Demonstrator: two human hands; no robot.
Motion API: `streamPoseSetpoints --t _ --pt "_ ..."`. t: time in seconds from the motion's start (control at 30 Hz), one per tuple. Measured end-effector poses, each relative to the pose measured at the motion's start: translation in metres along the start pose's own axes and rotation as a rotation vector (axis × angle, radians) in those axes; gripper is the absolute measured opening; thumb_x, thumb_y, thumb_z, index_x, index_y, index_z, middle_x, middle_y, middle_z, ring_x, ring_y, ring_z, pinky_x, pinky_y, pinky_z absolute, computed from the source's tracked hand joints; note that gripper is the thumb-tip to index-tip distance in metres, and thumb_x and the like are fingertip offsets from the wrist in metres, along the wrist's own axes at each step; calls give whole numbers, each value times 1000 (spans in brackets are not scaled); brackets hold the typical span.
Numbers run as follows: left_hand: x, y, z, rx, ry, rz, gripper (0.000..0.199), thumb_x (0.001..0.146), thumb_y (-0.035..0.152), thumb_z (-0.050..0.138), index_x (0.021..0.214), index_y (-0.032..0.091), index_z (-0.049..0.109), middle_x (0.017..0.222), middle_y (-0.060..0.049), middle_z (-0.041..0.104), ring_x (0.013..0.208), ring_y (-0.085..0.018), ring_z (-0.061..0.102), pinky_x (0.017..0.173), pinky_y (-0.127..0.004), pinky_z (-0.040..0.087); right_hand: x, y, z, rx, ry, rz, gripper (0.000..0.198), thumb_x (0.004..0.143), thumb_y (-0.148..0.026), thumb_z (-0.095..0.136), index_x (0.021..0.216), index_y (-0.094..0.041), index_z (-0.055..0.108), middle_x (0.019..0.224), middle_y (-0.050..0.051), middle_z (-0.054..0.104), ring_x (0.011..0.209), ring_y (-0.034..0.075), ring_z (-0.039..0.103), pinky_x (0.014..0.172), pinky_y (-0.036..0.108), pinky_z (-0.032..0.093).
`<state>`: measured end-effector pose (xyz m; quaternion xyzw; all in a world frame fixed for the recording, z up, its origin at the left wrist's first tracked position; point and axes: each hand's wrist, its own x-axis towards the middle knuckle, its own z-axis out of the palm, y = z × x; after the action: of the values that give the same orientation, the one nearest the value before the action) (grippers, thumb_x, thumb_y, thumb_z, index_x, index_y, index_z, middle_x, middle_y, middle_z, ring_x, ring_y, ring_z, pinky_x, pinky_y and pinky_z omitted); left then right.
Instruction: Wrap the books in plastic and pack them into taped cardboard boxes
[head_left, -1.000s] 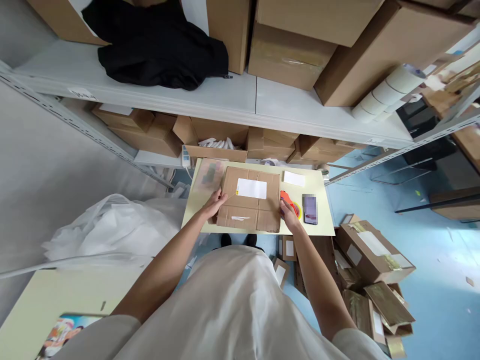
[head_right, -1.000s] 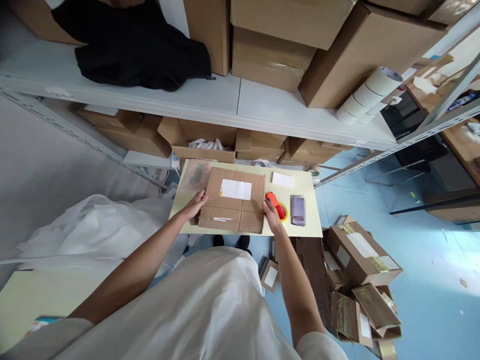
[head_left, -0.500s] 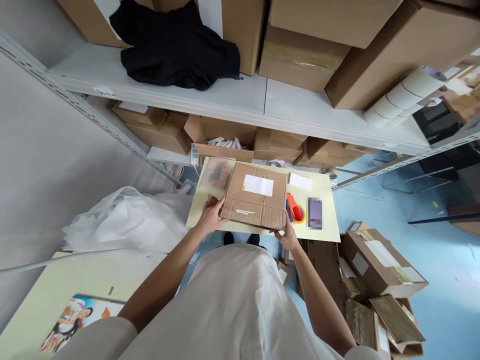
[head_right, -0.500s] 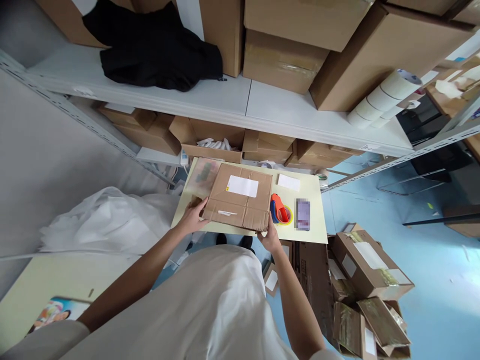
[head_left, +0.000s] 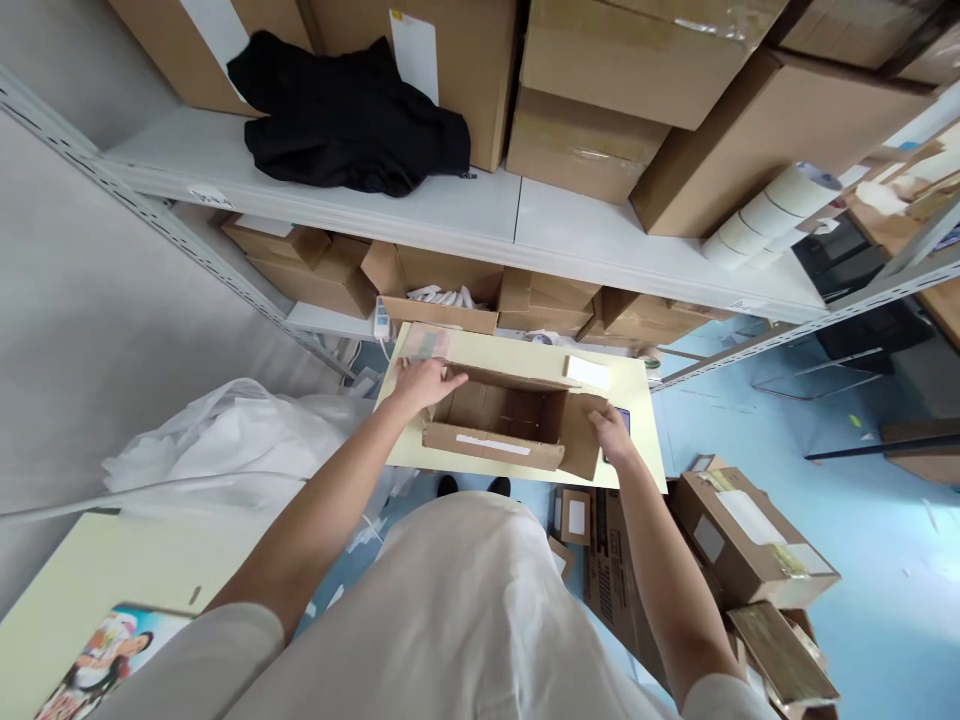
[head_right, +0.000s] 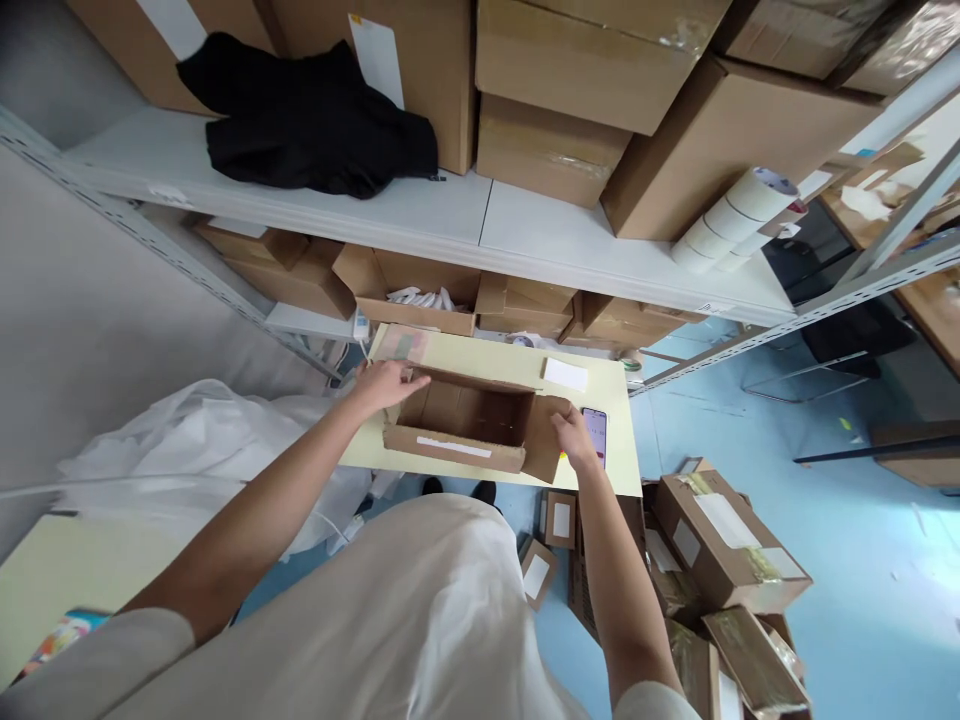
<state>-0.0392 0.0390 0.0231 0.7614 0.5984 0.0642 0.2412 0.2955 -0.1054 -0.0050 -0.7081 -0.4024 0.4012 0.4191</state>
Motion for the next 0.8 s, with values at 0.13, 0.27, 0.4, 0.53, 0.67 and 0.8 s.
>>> streamPoseSetpoints --t 0.13,0.27,0.4,0.53,0.67,0.8 --pt "0 -15 16 -50 -49 63 60 59 56 78 106 21 67 101 -14 70 103 -43 60 104 -73 9 6 6 4 -77 67 30 62 75 -48 60 127 -15 50 104 13 68 92 28 62 80 44 50" --pt "-14 -27 7 49 18 169 71 46 56 85 106 22 69 114 -17 65 116 -45 51 109 -68 11 -1 -7 11 -573 309 -213 67 79 -35 61 138 -13 39 132 22 50 119 37 46 99 56 34" --pt "-29 -20 -4 235 114 326 48 45 43 89 86 24 74 104 -16 67 117 -43 49 110 -63 13 -5 -28 21 -970 35 -388 23 85 -31 58 103 -18 65 111 19 62 112 37 51 99 55 30" --pt "-45 -12 2 267 9 285 34 53 48 85 67 20 72 80 -15 68 97 -42 60 105 -62 21 -4 -33 28 -1063 -213 -237 42 82 -60 57 86 -20 68 78 15 69 90 34 63 88 52 38" --pt "-66 -19 19 57 -37 175 53 57 72 70 71 20 71 75 -16 69 95 -44 62 104 -62 20 -13 -15 32 -975 -297 -91 80 70 -70 63 128 -16 55 116 23 65 108 40 61 90 52 41" --pt "-86 -33 43 -116 -120 33 84 46 67 78 112 17 64 112 -26 65 111 -50 56 105 -65 15 -32 13 45 -821 -338 -61 115 64 -61 72 151 -10 17 152 26 29 137 39 35 104 50 37"
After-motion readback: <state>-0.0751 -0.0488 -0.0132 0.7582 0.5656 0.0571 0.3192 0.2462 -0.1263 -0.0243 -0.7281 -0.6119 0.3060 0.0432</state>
